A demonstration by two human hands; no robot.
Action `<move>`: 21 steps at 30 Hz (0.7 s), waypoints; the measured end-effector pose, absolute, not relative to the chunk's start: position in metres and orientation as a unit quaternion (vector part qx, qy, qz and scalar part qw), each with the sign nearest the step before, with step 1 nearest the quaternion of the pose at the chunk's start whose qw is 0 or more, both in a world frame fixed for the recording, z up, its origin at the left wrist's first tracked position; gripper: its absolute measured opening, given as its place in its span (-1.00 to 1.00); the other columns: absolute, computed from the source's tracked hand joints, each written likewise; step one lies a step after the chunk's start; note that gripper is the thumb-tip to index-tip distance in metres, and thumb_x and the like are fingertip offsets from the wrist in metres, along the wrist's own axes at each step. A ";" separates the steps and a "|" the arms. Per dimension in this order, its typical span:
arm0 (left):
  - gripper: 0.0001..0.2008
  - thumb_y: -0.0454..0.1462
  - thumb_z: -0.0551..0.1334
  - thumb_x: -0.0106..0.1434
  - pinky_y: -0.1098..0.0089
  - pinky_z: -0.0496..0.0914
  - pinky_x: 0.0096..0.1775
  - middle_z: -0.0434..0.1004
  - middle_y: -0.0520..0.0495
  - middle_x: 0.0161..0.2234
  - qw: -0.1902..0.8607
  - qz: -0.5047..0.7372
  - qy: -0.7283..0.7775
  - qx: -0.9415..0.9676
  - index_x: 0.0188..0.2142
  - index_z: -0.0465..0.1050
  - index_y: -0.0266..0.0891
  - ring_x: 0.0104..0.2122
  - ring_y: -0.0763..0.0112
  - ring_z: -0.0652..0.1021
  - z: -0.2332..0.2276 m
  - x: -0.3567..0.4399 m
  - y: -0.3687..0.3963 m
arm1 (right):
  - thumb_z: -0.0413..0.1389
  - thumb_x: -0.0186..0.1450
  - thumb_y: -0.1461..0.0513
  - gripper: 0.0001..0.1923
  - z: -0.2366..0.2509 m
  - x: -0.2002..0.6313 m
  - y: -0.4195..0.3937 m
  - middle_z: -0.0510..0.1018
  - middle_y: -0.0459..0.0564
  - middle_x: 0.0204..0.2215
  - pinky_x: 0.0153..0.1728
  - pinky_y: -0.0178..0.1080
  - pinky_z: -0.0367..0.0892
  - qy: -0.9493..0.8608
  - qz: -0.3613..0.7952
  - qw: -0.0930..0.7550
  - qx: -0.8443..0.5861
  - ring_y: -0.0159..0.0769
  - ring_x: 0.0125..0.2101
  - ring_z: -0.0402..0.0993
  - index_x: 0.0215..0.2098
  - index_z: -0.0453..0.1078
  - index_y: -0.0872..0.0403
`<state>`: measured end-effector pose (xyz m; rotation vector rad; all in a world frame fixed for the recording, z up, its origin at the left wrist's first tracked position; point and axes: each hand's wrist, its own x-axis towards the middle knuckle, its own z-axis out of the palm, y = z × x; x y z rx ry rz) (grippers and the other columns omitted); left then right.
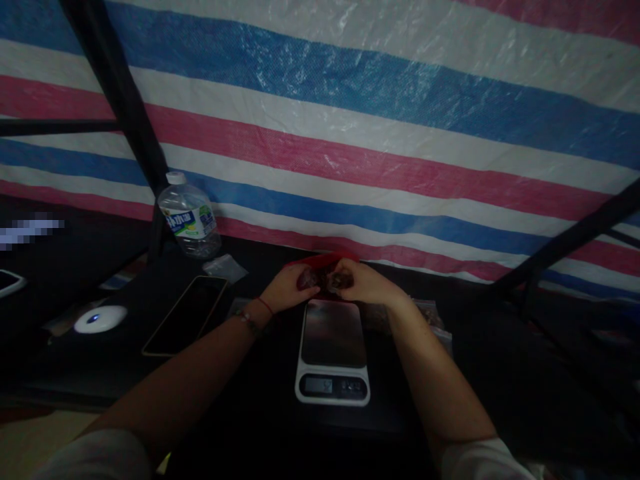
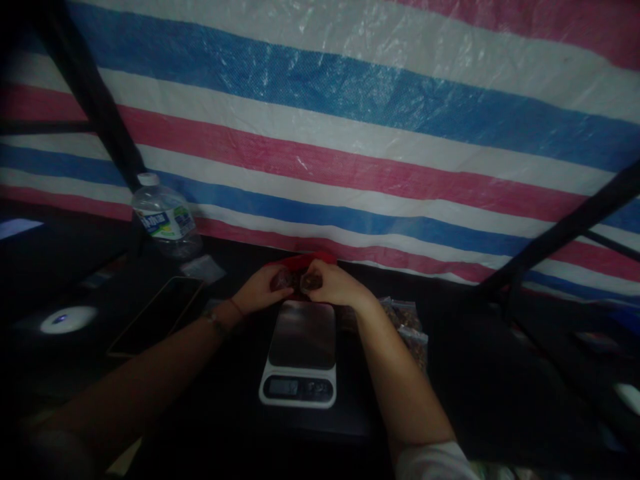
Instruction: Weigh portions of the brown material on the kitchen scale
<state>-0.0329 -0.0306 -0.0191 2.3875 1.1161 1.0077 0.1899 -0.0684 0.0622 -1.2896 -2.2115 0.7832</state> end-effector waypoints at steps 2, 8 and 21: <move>-0.54 -0.02 0.29 0.11 0.19 0.41 -0.07 0.55 -0.16 -0.12 0.171 0.347 0.383 0.839 -0.07 0.43 -0.23 -0.13 0.15 0.54 -0.018 -0.032 -0.033 | 0.15 0.07 0.31 -0.68 0.056 0.189 -0.063 0.56 -0.09 -0.36 -0.43 -0.37 0.26 -0.799 0.274 0.247 -0.475 -0.37 -0.42 0.44 -0.17 0.37 0.10; -0.45 -0.03 0.34 0.05 0.12 0.36 0.01 0.51 -0.21 -0.05 0.183 0.356 0.371 0.838 -0.02 0.40 -0.25 -0.05 0.07 0.50 -0.018 -0.028 -0.038 | 0.16 0.06 0.33 -0.65 0.045 0.182 -0.055 0.55 -0.06 -0.26 -0.27 -0.29 0.33 -0.809 0.230 0.278 -0.464 -0.33 -0.31 0.47 -0.14 0.41 0.09; -0.50 -0.08 0.34 0.07 0.19 0.41 -0.07 0.52 -0.18 -0.11 0.206 0.408 0.349 0.818 -0.04 0.37 -0.26 -0.12 0.14 0.53 -0.011 -0.024 -0.046 | 0.23 0.11 0.30 -0.59 0.039 0.167 -0.058 0.51 0.00 -0.14 -0.09 -0.17 0.35 -0.802 0.264 0.350 -0.406 -0.27 -0.16 0.46 -0.06 0.38 0.05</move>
